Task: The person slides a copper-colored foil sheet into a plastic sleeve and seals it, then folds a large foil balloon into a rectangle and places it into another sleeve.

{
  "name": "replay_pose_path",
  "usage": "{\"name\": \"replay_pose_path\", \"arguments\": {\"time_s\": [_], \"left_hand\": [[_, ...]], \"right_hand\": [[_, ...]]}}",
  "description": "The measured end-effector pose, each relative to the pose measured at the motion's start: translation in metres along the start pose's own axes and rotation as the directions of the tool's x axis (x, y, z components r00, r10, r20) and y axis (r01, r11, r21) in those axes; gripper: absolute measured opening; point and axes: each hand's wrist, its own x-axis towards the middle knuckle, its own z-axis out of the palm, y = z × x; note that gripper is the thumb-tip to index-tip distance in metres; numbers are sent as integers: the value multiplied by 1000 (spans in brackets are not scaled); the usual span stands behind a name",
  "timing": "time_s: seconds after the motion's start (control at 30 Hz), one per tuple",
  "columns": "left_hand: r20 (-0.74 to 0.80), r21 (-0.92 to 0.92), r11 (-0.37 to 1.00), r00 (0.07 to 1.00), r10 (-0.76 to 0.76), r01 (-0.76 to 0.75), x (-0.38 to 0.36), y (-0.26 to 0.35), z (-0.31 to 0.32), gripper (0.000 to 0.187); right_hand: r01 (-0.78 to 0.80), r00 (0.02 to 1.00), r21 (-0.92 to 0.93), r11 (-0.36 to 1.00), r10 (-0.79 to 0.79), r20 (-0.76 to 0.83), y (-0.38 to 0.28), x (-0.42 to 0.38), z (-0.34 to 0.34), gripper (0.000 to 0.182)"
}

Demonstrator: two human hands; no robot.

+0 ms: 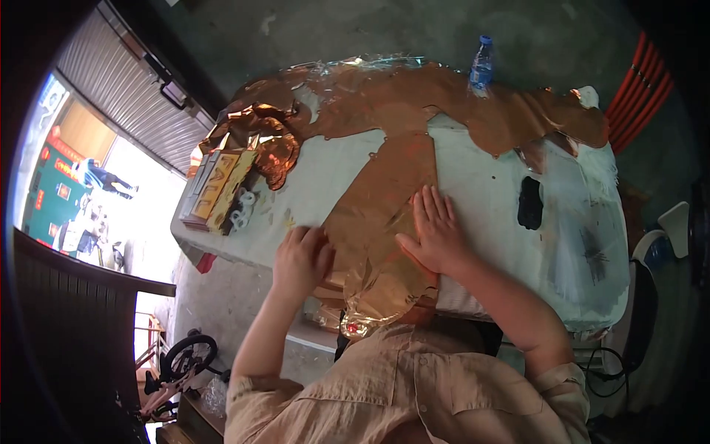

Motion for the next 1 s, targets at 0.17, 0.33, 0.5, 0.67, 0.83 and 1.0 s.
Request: {"name": "replay_pose_path", "arguments": {"time_s": [0.17,0.33,0.5,0.67,0.83,1.0], "left_hand": [[-121,-139,840,833,-541,525,-92,-17,4,32],[334,-807,158,661,-672,569,-127,-42,56,42],[456,-889,-311,709,-538,336,-118,-8,40,24],[234,-899,173,776,-586,402,-119,8,8,16],[-87,-617,785,987,-136,54,-95,61,-23,13],[-227,-451,875,971,79,-177,-67,71,-36,15]], "right_hand": [[-44,997,3,999,43,57,-2,1,-3,88],[-74,989,-33,997,77,123,-3,4,-6,90],[-69,990,-40,997,74,124,-3,4,-6,89],[-73,988,-21,997,76,134,-3,3,-10,89],[-46,993,0,999,45,109,-1,2,-7,89],[-56,989,-1,998,55,139,-2,4,-11,88]]}}
